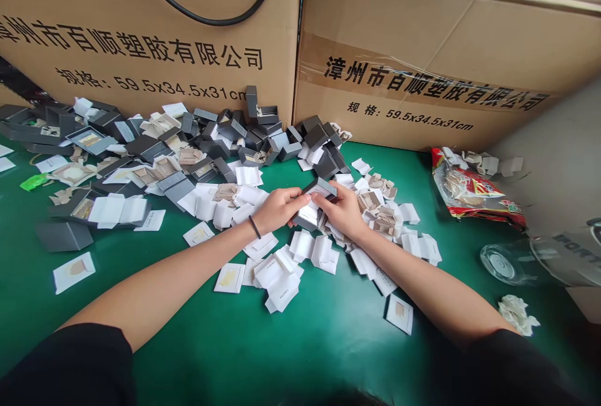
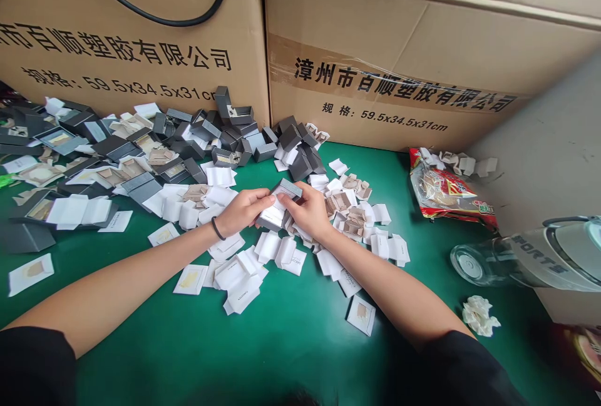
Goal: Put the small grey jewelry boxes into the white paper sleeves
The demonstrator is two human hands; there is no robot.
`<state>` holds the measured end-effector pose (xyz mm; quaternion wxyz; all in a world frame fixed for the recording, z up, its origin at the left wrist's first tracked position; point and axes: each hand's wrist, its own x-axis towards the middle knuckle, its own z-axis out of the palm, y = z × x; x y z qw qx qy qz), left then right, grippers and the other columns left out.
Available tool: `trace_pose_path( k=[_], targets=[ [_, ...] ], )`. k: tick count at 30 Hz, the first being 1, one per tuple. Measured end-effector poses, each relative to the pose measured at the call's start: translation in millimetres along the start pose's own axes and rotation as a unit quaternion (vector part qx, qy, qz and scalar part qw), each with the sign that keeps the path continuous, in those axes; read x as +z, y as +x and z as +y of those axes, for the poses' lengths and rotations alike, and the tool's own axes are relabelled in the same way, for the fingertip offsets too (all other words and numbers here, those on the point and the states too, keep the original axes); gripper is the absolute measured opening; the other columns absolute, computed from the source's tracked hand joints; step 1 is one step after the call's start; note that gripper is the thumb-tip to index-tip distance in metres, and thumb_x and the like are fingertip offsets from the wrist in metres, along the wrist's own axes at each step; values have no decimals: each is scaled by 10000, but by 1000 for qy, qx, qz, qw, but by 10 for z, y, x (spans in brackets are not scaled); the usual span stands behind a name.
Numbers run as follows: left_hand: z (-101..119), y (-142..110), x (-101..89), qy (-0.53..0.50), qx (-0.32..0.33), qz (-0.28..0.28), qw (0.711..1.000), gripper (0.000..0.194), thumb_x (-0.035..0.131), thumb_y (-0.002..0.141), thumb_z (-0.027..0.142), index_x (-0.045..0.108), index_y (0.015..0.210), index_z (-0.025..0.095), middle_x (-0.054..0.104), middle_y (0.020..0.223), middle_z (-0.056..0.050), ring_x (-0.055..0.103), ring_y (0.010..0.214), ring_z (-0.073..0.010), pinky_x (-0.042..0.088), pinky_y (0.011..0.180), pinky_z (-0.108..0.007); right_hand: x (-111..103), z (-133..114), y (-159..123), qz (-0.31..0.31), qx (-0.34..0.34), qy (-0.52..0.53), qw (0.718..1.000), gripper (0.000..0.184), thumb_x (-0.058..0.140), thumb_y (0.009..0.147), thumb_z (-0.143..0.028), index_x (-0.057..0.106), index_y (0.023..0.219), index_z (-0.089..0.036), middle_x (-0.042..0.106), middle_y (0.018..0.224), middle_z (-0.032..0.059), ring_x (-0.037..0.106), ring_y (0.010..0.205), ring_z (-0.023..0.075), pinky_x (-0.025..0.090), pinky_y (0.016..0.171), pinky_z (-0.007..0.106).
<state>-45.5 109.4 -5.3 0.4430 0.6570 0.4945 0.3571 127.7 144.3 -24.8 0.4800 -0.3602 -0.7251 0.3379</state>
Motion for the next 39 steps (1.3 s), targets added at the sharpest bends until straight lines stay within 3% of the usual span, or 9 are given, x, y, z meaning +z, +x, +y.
trace_pose_path(
  k=[5, 8, 11, 14, 19, 24, 32, 35, 39],
  targets=[
    [-26, 13, 12, 73, 58, 40, 995, 443, 505, 850, 493, 429, 628, 117, 431, 560, 0, 424, 538, -78, 336, 509, -211, -40, -17, 3, -1, -40, -54, 998, 307, 567, 802, -406, 507, 678, -131, 482, 647, 18, 422, 588, 99, 349, 548, 246],
    [-69, 44, 37, 49, 74, 87, 992, 354, 543, 835, 464, 572, 848, 111, 585, 833, -43, 543, 781, -120, 435, 705, -220, -53, -6, 17, -36, -3, -55, 998, 315, 554, 793, -428, 502, 697, -133, 488, 646, 22, 423, 579, 105, 340, 534, 254],
    [-110, 68, 52, 14, 82, 116, 990, 380, 602, 795, 413, 559, 1025, 114, 594, 1043, -86, 571, 979, -162, 461, 844, -258, -36, 16, 22, -100, -1, -86, 991, 319, 544, 796, -428, 481, 687, -135, 483, 632, 18, 415, 568, 103, 321, 532, 259],
    [-136, 68, 56, 43, 94, 125, 987, 338, 597, 801, 399, 585, 987, 117, 609, 981, -81, 580, 928, -160, 478, 779, -252, -10, 21, 11, -125, -31, -120, 984, 303, 527, 817, -412, 480, 705, -135, 479, 633, 9, 403, 568, 96, 312, 536, 257],
    [-154, 34, 70, 35, 160, 197, 967, 295, 586, 833, 384, 573, 967, 122, 587, 993, -79, 561, 957, -141, 490, 785, -226, -3, 7, 10, -129, 16, -98, 987, 366, 515, 823, -497, 520, 791, -132, 460, 612, -2, 398, 560, 99, 321, 529, 258],
    [-150, -4, 98, 66, 208, 189, 958, 257, 561, 859, 349, 544, 988, 128, 566, 1055, -106, 560, 1020, -163, 521, 743, -227, -10, 15, 26, -151, 31, -68, 986, 345, 528, 822, -451, 574, 900, -119, 526, 736, 19, 413, 599, 95, 337, 549, 256],
    [-132, -21, 105, 71, 254, 198, 944, 191, 562, 857, 288, 521, 944, 124, 570, 1042, -104, 564, 1028, -155, 513, 820, -256, -11, 18, 43, -154, 24, -40, 987, 318, 569, 803, -409, 563, 947, -126, 542, 782, 23, 444, 644, 98, 367, 586, 246],
    [-142, -6, 102, 60, 229, 208, 949, 239, 564, 851, 333, 517, 957, 125, 570, 1023, -99, 570, 994, -158, 524, 752, -251, -4, 39, 34, -140, 38, -19, 989, 323, 576, 804, -440, 542, 888, -130, 485, 696, 2, 414, 604, 91, 345, 559, 241],
    [-154, 60, 78, 51, 120, 194, 972, 338, 615, 796, 406, 485, 928, 124, 577, 945, -73, 580, 905, -153, 505, 714, -250, 7, 102, 19, -108, 53, 20, 993, 368, 550, 822, -487, 454, 758, -137, 408, 628, -8, 374, 576, 86, 315, 529, 239]
  ],
)
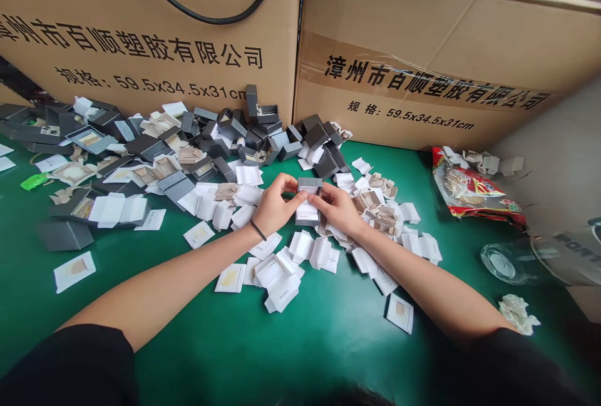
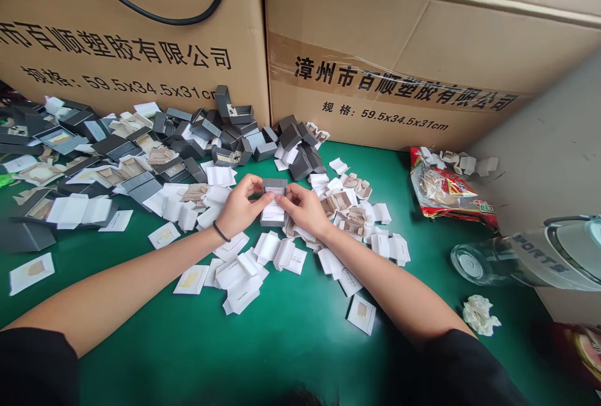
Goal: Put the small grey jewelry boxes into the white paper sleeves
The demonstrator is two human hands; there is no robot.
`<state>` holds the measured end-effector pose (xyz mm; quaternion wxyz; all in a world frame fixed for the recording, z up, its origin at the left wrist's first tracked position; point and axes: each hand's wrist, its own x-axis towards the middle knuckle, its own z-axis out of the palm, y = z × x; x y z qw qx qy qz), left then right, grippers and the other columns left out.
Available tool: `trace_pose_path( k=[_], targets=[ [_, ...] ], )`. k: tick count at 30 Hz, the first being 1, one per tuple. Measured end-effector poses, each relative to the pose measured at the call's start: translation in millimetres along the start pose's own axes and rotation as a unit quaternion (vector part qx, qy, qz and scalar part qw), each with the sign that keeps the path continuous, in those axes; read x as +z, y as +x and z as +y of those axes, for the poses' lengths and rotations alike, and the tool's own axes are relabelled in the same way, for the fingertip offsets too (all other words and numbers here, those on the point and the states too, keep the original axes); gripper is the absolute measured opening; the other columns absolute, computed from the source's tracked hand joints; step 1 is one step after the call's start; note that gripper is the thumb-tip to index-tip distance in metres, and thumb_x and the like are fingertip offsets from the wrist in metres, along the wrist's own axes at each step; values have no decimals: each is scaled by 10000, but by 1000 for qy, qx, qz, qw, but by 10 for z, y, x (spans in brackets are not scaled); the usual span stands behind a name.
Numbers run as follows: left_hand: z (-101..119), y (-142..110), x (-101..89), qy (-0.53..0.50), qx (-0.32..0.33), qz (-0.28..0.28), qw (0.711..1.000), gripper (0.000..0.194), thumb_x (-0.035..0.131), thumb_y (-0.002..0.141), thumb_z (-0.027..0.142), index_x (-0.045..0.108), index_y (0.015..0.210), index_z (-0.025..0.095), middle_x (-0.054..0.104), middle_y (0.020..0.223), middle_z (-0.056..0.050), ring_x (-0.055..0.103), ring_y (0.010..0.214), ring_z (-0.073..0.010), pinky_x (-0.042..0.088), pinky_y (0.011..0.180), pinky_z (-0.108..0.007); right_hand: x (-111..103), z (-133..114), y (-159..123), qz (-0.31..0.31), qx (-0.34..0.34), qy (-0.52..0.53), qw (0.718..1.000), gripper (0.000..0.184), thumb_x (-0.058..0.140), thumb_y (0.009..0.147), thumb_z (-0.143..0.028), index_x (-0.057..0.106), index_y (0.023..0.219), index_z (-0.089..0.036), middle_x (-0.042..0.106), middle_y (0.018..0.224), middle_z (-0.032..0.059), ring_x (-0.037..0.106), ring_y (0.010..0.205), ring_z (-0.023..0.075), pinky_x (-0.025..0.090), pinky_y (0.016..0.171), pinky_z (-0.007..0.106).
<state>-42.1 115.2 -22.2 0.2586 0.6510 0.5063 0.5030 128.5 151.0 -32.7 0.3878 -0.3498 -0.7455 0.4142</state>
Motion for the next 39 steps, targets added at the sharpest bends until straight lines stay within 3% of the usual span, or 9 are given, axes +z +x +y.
trace_pose_path(
  k=[5, 9, 14, 16, 19, 24, 29, 33, 39],
  targets=[
    [18, 54, -17, -47, -42, -80, 995, 348, 586, 814, 405, 480, 966, 111, 578, 840, -49, 570, 757, -122, 473, 698, -248, 4, 55, 9, 30, 14, 2, 999, 396, 551, 815, -512, 489, 757, -125, 439, 638, 8, 386, 583, 94, 331, 531, 246],
    [40, 42, -39, -105, -68, -103, 987, 391, 548, 839, 408, 472, 1079, 109, 564, 949, -83, 572, 822, -148, 489, 637, -241, -12, 36, 27, 61, 2, 91, 994, 367, 596, 797, -448, 571, 967, -123, 567, 797, 39, 458, 613, 94, 376, 536, 234],
    [8, 16, -50, -18, 38, -132, 990, 466, 377, 944, 467, 456, 1251, 125, 567, 966, -89, 524, 727, -111, 474, 648, -242, -61, 0, 26, 62, -14, 167, 984, 328, 596, 761, -215, 595, 1085, -166, 600, 1044, 51, 518, 636, 75, 453, 580, 226],
    [-24, 10, -48, 15, 89, -126, 988, 458, 375, 955, 437, 450, 1300, 145, 569, 1069, -105, 542, 793, -117, 480, 693, -241, -73, 0, 21, 56, -54, 156, 985, 347, 603, 739, -154, 614, 1085, -182, 595, 1108, 45, 580, 838, 116, 489, 736, 248],
    [-75, 4, -38, 2, 134, -117, 984, 402, 443, 941, 372, 480, 1295, 187, 521, 1216, -105, 555, 977, -142, 509, 744, -217, -69, -2, 21, 47, -74, 154, 984, 444, 645, 730, -156, 580, 1166, -208, 575, 1186, 45, 549, 1075, 160, 448, 924, 293],
    [-74, -13, -13, -33, 211, -93, 973, 388, 569, 874, 247, 468, 1244, 187, 479, 1240, -110, 519, 1121, -163, 546, 805, -227, -41, -17, 25, 58, -39, 266, 961, 294, 714, 702, -226, 568, 954, -181, 587, 1042, 29, 573, 916, 126, 475, 813, 249],
    [-4, -20, -21, 111, 338, -46, 933, 463, 592, 846, 169, 499, 1292, 252, 457, 1164, -90, 485, 1122, -167, 500, 942, -326, -61, -15, 16, -68, 21, 336, 939, 328, 712, 714, -244, 669, 1036, -197, 603, 1052, 56, 579, 886, 147, 489, 786, 276],
    [9, -12, -28, 101, 350, -59, 929, 513, 589, 842, 137, 482, 1321, 287, 457, 1203, -76, 475, 1151, -151, 473, 981, -312, -69, -30, 18, -66, 55, 352, 932, 354, 762, 650, -228, 698, 998, -219, 628, 981, 35, 590, 841, 129, 490, 755, 239],
    [-40, -28, -24, 128, 338, -41, 932, 520, 577, 853, 149, 474, 1345, 282, 443, 1186, -79, 474, 1138, -151, 459, 995, -333, -14, -42, 13, -41, 45, 336, 940, 381, 754, 640, -278, 663, 993, -170, 630, 982, 52, 589, 847, 135, 489, 793, 267]
  ],
)
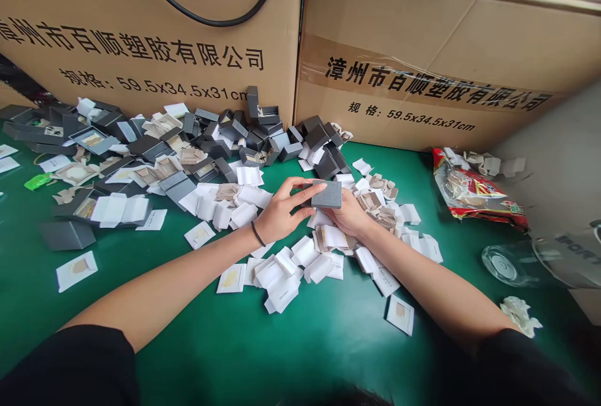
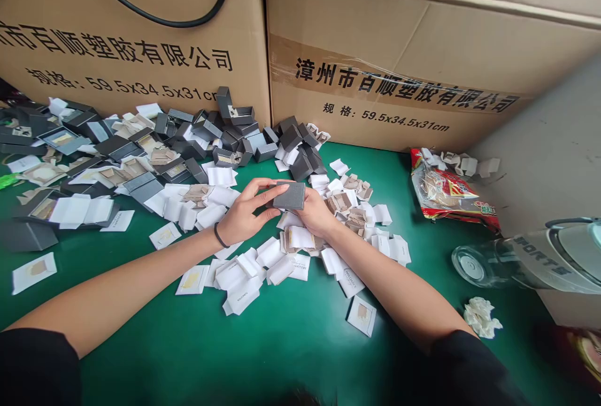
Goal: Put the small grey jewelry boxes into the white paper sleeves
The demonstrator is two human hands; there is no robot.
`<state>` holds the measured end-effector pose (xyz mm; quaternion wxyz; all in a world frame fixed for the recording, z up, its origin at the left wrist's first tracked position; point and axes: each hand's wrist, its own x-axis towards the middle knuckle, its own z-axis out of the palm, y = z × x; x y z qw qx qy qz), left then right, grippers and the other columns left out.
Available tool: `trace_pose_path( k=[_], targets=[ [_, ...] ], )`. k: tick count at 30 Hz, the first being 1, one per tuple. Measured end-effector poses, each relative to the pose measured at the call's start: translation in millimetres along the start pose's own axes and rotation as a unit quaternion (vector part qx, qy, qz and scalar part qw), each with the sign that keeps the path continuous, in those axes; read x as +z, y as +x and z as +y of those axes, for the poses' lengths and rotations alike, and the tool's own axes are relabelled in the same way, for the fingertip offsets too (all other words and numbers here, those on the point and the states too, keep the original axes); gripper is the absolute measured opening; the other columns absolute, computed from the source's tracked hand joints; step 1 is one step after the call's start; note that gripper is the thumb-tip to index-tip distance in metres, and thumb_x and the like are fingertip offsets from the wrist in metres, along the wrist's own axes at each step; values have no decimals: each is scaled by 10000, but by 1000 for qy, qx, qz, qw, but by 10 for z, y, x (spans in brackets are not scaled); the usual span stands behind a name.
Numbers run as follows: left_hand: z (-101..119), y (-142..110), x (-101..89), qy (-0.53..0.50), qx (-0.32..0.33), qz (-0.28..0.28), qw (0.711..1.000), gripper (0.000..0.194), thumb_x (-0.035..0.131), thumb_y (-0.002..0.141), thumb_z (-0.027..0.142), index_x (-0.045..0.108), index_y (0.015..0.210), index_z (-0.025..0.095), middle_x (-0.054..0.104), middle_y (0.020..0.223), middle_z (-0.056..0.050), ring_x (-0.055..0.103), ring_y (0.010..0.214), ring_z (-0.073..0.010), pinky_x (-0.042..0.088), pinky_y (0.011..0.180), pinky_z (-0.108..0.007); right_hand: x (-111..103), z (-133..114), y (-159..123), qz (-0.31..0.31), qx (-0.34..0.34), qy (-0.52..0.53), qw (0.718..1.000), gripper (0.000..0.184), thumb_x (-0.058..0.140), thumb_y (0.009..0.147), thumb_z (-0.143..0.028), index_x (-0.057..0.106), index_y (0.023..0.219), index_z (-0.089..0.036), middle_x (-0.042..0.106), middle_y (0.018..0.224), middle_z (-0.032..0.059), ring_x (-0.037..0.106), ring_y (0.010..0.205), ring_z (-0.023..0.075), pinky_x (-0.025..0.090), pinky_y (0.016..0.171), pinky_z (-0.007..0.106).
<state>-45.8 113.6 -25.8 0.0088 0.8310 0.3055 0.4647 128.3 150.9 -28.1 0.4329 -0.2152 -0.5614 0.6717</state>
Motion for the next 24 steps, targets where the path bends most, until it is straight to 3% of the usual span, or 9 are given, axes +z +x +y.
trace_pose_path(
  k=[5, 10, 13, 16, 18, 21, 24],
  targets=[
    [5, -13, 1, 27, -42, -8, 999, 453, 547, 883, 207, 498, 1333, 224, 457, 1128, -92, 489, 1075, -144, 468, 970, -323, 21, 28, 2, 61, -39, -136, 988, 377, 653, 681, -272, 591, 1022, -124, 617, 994, 72, 569, 872, 153, 479, 762, 290],
    [24, -3, 1, 70, -38, 11, 997, 410, 539, 889, 224, 533, 1298, 200, 443, 1094, -101, 471, 1073, -156, 470, 951, -331, -3, 58, 11, 142, -124, -316, 930, 230, 497, 729, -245, 545, 921, -129, 595, 898, 67, 525, 794, 159, 448, 724, 307],
    [22, -2, 5, 38, -73, 2, 997, 413, 539, 890, 243, 530, 1302, 214, 437, 1096, -93, 478, 1050, -143, 490, 932, -313, -6, 68, 3, 124, -113, -272, 947, 259, 517, 704, -232, 483, 947, -151, 542, 878, 49, 489, 766, 143, 437, 670, 276],
    [7, -4, 10, -49, -145, -13, 988, 447, 543, 888, 284, 503, 1331, 237, 427, 1101, -80, 498, 1032, -120, 531, 876, -252, 12, 42, -8, 39, -73, -144, 986, 523, 572, 683, -196, 412, 1181, -197, 519, 1034, 48, 499, 833, 129, 456, 705, 256],
    [-9, -7, 11, -96, -174, -16, 980, 476, 556, 880, 309, 488, 1346, 239, 421, 1107, -77, 507, 1031, -112, 545, 839, -218, 15, 13, -6, 1, -67, -95, 993, 608, 621, 711, -215, 371, 1266, -218, 507, 1069, 46, 493, 786, 105, 453, 664, 237],
    [-28, -12, 10, -123, -187, -17, 974, 496, 578, 865, 319, 489, 1347, 236, 419, 1114, -73, 518, 1009, -101, 549, 832, -205, 0, -24, 10, -11, -63, -92, 994, 488, 675, 721, -269, 461, 1149, -171, 523, 919, 24, 450, 635, 72, 403, 540, 218],
    [-26, -14, 6, -104, -174, -17, 979, 469, 569, 871, 293, 505, 1334, 243, 421, 1106, -74, 509, 1025, -109, 544, 853, -220, -6, -29, 13, -14, -72, -126, 989, 319, 629, 723, -223, 488, 1000, -149, 542, 798, -1, 498, 596, 82, 449, 595, 253]
  ],
)
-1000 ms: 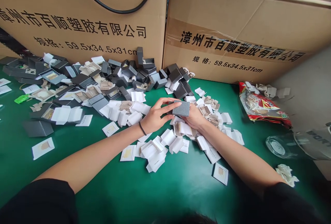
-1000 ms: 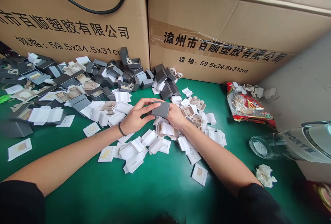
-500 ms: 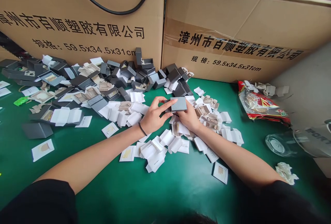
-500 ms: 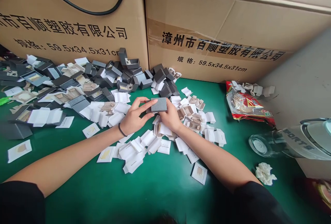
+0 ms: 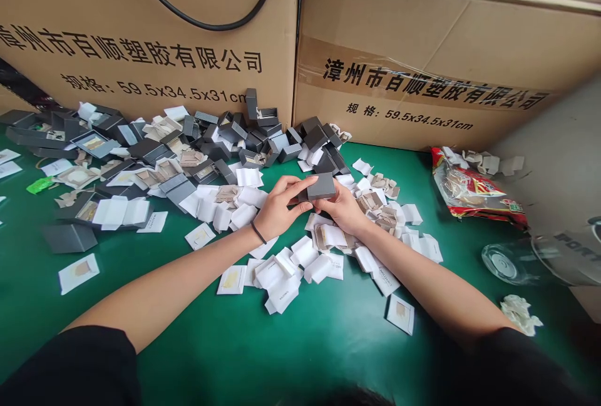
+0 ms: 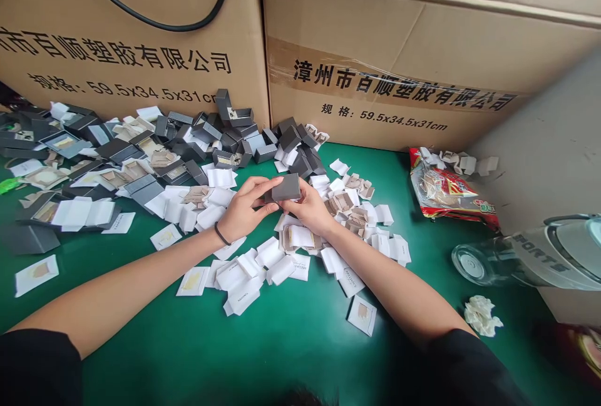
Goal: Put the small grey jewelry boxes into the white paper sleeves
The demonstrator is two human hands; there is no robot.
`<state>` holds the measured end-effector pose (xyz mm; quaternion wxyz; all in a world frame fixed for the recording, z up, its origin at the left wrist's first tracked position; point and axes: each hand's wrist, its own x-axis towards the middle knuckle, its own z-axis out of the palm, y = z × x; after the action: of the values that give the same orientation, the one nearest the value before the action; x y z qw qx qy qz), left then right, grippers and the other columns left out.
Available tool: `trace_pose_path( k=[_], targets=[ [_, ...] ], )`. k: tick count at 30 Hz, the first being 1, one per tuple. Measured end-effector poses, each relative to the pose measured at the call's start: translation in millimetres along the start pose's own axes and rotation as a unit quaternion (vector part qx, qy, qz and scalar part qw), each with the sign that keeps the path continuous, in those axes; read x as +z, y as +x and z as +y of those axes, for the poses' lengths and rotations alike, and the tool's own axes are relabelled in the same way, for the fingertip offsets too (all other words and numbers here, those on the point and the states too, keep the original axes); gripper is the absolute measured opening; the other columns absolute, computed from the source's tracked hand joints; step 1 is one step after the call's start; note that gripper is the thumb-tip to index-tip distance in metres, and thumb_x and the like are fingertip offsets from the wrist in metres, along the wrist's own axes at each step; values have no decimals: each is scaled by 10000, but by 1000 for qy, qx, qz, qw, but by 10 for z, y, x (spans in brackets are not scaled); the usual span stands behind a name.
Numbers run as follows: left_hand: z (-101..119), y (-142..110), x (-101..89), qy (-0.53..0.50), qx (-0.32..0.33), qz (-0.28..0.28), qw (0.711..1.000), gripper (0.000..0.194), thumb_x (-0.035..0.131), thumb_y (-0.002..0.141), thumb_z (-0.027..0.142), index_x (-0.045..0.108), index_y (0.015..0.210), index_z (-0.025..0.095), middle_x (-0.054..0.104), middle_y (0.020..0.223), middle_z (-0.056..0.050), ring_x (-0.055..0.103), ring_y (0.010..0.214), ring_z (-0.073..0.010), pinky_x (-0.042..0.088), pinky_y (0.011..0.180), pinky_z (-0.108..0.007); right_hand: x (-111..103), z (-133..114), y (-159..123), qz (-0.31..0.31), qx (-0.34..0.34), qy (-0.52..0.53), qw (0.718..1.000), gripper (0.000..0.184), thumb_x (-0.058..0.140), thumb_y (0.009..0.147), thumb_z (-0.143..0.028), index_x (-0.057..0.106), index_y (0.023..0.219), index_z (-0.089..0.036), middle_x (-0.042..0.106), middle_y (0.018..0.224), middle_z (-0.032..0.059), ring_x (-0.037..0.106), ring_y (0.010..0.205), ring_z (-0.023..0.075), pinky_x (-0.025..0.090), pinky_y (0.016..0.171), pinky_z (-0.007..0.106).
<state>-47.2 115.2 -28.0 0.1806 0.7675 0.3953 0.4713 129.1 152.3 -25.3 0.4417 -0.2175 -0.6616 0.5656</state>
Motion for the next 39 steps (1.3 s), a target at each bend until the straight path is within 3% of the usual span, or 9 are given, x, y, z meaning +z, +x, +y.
trace_pose_path(
  k=[4, 8, 12, 16, 22, 27, 31, 35, 39],
  targets=[
    [33, -5, -4, 60, 41, 21, 997, 450, 537, 889, 275, 504, 1337, 239, 421, 1118, -84, 484, 1070, -128, 533, 880, -244, 35, 43, -28, 23, -35, -87, 995, 226, 462, 772, -176, 486, 997, -160, 537, 746, 0, 556, 572, 108, 476, 594, 270],
    [56, -4, -4, 72, 53, 32, 995, 456, 534, 892, 271, 493, 1344, 228, 419, 1115, -87, 489, 1070, -128, 529, 879, -242, 52, 99, -33, 50, -57, -161, 984, 220, 384, 867, -253, 503, 1030, -164, 537, 972, 79, 552, 599, 107, 477, 565, 284],
    [43, 6, 6, 138, 71, 50, 987, 444, 540, 890, 290, 509, 1329, 225, 430, 1115, -86, 477, 1069, -142, 477, 964, -311, 34, 119, -7, 121, -128, -312, 934, 205, 349, 895, -246, 519, 958, -150, 517, 1065, 115, 545, 926, 181, 467, 847, 350],
    [56, 50, -8, 217, 103, 67, 969, 429, 536, 888, 257, 528, 1314, 207, 419, 1105, -94, 455, 1047, -154, 440, 977, -327, -4, 173, 20, 156, -128, -381, 902, 213, 314, 888, -204, 508, 938, -131, 503, 1021, 135, 501, 941, 201, 445, 860, 364],
    [94, 235, -251, 396, 47, 75, 914, 448, 477, 895, 322, 533, 1324, 206, 387, 1078, -140, 408, 1044, -247, 427, 911, -405, -26, 256, 20, 100, -130, -526, 835, 283, 347, 886, -185, 560, 1053, -101, 521, 1097, 150, 437, 981, 256, 395, 894, 425],
    [-106, 287, -438, 517, -37, 12, 855, 534, 418, 910, 301, 385, 1438, 227, 316, 1407, -164, 249, 1337, -342, 231, 1074, -516, 1, 231, 0, 123, -138, -535, 825, 399, 404, 855, -173, 515, 1228, -85, 462, 1262, 145, 395, 1123, 269, 366, 985, 425],
    [-184, 255, -431, 522, -50, -11, 851, 577, 378, 929, 371, 294, 1482, 228, 248, 1489, -148, 227, 1378, -327, 143, 1109, -517, 22, 197, -13, 139, -156, -545, 812, 353, 400, 893, -238, 572, 1175, -113, 453, 1295, 133, 375, 1166, 286, 355, 1007, 446],
    [-25, 298, -450, 500, -83, 4, 862, 720, 405, 898, 484, 151, 1519, 223, 133, 1532, -135, 151, 1402, -344, 115, 1083, -589, 38, 157, -29, 150, -179, -546, 805, 315, 387, 929, -285, 619, 1074, -129, 448, 1321, 127, 365, 1203, 288, 363, 997, 463],
    [112, 379, -576, 511, -150, -10, 846, 819, 344, 871, 629, 102, 1524, 199, 39, 1541, -144, 32, 1406, -400, 63, 1020, -682, 41, 130, -43, 147, -193, -550, 799, 294, 391, 934, -287, 629, 1033, -145, 411, 1381, 117, 328, 1281, 299, 340, 1019, 494]
  ],
)
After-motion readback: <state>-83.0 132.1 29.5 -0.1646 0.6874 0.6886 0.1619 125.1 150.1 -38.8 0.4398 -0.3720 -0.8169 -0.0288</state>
